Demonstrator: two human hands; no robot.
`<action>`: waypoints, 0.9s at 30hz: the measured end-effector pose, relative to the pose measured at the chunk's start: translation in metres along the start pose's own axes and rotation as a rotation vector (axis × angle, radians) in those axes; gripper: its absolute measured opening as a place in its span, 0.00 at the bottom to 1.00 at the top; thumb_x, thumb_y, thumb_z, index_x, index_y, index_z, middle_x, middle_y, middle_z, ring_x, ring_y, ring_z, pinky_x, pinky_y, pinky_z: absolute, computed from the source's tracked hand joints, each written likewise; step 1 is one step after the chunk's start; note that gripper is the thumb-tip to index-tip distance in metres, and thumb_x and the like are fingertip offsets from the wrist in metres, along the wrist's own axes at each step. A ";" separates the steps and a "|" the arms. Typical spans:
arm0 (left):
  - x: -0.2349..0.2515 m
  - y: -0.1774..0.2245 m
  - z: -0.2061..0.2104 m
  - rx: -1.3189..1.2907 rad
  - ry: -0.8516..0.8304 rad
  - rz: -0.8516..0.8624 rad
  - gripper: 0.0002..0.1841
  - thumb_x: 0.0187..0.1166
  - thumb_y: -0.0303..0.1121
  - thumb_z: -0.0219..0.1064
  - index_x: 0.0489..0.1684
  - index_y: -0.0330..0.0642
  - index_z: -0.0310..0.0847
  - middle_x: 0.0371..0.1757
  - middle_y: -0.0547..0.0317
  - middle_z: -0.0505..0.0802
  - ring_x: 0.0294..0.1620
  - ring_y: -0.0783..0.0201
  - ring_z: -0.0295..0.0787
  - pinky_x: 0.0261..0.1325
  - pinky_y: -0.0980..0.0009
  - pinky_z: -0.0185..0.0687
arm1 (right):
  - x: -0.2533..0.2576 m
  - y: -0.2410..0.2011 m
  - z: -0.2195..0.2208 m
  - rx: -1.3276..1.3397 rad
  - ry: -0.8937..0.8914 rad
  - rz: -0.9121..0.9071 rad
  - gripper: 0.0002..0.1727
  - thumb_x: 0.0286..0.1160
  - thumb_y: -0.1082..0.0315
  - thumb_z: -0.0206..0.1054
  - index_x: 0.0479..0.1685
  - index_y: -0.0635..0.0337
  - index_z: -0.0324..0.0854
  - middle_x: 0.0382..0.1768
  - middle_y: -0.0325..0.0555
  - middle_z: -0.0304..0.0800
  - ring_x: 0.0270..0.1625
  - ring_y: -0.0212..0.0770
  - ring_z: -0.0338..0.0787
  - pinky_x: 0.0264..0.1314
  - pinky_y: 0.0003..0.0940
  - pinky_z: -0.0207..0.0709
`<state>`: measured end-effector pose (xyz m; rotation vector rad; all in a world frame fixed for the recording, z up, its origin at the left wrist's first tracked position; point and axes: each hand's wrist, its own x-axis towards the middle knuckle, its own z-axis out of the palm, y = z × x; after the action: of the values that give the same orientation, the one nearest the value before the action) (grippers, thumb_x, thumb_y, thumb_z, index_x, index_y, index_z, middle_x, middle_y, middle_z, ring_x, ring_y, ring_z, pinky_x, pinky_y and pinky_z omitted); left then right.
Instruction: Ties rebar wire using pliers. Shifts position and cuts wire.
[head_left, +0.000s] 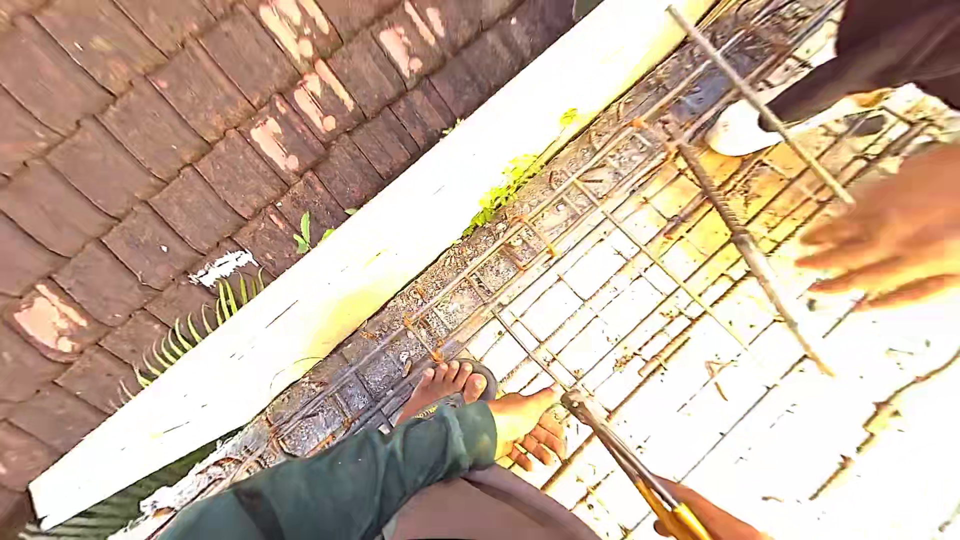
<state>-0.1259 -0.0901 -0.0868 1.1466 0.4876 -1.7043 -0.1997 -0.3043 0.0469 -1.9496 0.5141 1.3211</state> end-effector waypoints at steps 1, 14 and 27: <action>0.001 0.000 0.001 -0.069 0.034 0.010 0.39 0.92 0.63 0.34 0.58 0.37 0.83 0.45 0.54 0.91 0.40 0.62 0.87 0.47 0.62 0.82 | -0.006 -0.017 0.000 -0.070 -0.016 0.048 0.31 0.80 0.81 0.56 0.86 0.66 0.65 0.64 0.69 0.86 0.61 0.63 0.89 0.68 0.59 0.77; -0.016 0.029 0.029 0.840 0.252 0.824 0.18 0.90 0.37 0.55 0.52 0.30 0.85 0.44 0.50 0.91 0.47 0.66 0.88 0.59 0.68 0.83 | 0.048 0.149 0.119 0.675 0.148 -0.477 0.18 0.63 0.78 0.58 0.51 0.71 0.86 0.69 0.55 0.84 0.65 0.35 0.85 0.64 0.34 0.80; 0.001 0.026 0.033 0.744 0.416 0.869 0.15 0.91 0.33 0.52 0.39 0.40 0.85 0.34 0.60 0.93 0.37 0.65 0.91 0.47 0.66 0.89 | 0.044 0.115 0.112 0.511 0.067 -0.207 0.08 0.76 0.67 0.62 0.42 0.56 0.87 0.32 0.44 0.85 0.33 0.42 0.82 0.37 0.48 0.75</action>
<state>-0.1182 -0.1264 -0.0673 1.8951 -0.4314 -0.8588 -0.3300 -0.2944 -0.0566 -1.5749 0.5967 0.8892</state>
